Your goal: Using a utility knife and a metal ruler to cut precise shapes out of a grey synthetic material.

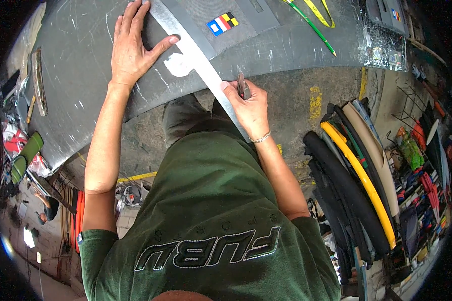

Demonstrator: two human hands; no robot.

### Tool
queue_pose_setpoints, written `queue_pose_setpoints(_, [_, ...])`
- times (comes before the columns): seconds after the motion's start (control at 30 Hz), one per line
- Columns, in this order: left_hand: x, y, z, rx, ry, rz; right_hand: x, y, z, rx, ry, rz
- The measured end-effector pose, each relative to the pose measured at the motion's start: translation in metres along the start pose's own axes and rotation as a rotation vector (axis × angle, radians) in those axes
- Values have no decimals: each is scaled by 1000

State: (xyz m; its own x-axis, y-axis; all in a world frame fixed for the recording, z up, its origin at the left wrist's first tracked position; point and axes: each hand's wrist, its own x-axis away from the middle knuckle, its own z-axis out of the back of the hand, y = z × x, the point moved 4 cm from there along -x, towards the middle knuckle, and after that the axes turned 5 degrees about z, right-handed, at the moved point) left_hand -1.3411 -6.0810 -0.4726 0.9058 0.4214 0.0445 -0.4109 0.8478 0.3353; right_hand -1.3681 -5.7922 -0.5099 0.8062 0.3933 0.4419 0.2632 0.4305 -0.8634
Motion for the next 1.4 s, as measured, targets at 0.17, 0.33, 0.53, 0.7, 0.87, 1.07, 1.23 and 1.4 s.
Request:
queue_pose_setpoints(0.17, [-1,1,0,9,6,1,-1,0,1,-3,-4,-8])
queue_pose_setpoints(0.33, [0,1,-1,4,15,0,-1,-1,1,28,-13,-6])
queue_pose_setpoints(0.53, [0,1,0,4,15,0,-1,1,1,20,-7,1])
queue_pose_setpoints(0.7, [1,0,0,17,22,-7,0,-3,0,14,-12,-1])
queue_pose_setpoints(0.87, [1,1,1,19,25,-6,0,-3,0,-8,-9,-5])
queue_pose_setpoints(1.07, [-1,0,0,16,25,-14,-1,-3,1,5,-10,2])
queue_pose_setpoints(1.23, [-2,3,6,19,13,3,-1,-1,1,84,5,3])
queue_pose_setpoints(1.4, [3,-8,-9,16,191,-79,2,2,1,50,11,0])
